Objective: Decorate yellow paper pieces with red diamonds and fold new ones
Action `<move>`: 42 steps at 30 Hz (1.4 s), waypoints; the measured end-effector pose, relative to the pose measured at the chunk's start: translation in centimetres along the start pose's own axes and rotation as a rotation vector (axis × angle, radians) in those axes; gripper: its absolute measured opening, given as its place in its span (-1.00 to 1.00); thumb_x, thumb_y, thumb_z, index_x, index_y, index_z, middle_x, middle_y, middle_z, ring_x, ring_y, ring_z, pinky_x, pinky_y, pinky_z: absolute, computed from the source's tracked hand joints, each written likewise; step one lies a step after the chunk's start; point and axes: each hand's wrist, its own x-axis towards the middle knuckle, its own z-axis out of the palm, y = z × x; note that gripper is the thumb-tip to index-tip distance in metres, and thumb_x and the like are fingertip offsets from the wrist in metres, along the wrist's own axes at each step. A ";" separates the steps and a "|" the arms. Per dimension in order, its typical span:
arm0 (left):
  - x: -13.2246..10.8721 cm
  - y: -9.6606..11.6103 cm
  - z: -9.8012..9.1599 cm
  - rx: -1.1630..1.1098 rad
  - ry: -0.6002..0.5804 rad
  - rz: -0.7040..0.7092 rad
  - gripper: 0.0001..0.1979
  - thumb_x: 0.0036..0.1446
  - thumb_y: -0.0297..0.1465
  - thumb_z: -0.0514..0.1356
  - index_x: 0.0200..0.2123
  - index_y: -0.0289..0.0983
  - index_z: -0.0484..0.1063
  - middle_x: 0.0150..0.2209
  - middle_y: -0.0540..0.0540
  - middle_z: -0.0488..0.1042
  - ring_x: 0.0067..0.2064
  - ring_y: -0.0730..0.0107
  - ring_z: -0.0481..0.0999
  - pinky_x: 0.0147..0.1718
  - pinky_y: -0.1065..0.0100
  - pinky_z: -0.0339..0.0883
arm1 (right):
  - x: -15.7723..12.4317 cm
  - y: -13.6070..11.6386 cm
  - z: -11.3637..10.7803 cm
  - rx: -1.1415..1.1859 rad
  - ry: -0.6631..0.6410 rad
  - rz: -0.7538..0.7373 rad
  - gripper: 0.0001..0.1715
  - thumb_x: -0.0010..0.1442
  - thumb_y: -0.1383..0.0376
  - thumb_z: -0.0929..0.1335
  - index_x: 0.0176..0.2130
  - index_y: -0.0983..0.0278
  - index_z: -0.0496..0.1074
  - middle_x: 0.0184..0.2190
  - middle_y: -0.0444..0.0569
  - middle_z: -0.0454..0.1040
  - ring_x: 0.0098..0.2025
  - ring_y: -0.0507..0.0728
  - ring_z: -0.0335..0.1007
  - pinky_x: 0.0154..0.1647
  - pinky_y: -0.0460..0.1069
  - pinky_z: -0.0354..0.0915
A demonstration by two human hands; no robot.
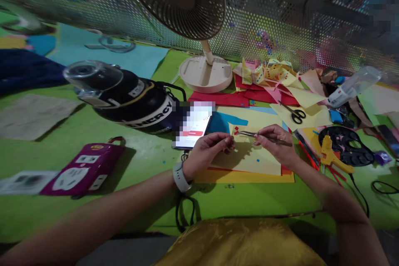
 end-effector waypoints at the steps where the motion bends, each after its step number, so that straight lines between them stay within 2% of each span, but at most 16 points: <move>1: 0.0 0.0 0.0 -0.003 0.002 0.001 -0.66 -0.08 -0.16 0.37 -0.36 -0.31 0.50 -0.45 -0.05 0.57 -0.45 0.45 0.52 -0.42 0.40 0.43 | 0.1 0.0 0.0 0.004 0.001 0.004 -0.70 -0.03 0.17 0.51 -0.31 0.25 0.46 -0.47 -0.09 0.60 -0.42 0.10 0.57 -0.37 -0.02 0.50; 8: -0.1 0.2 0.1 0.012 0.015 -0.008 -0.67 -0.08 -0.16 0.37 -0.36 -0.31 0.50 -0.45 -0.05 0.56 -0.43 0.43 0.51 -0.41 0.37 0.42 | 0.6 0.0 -0.1 0.055 0.030 0.047 -0.72 -0.02 0.17 0.51 -0.35 0.25 0.45 -0.53 -0.12 0.57 -0.48 0.07 0.54 -0.50 -0.09 0.38; 17: -0.1 0.2 0.1 0.013 0.019 -0.019 -0.69 -0.08 -0.19 0.37 -0.36 -0.31 0.50 -0.49 -0.03 0.55 -0.45 0.45 0.50 -0.42 0.38 0.42 | 0.9 0.8 -0.1 0.137 0.035 0.081 -0.72 -0.01 0.17 0.51 -0.35 0.24 0.44 -0.54 -0.14 0.57 -0.50 0.04 0.53 -0.51 -0.11 0.34; 42: -0.1 0.2 0.2 0.016 0.003 -0.028 -0.65 -0.09 -0.14 0.37 -0.37 -0.31 0.50 -0.48 -0.05 0.55 -0.47 0.44 0.49 -0.43 0.38 0.41 | 0.5 0.1 0.4 0.108 -0.003 0.109 -0.72 -0.03 0.18 0.52 -0.34 0.24 0.44 -0.53 -0.13 0.58 -0.48 0.07 0.54 -0.46 -0.07 0.39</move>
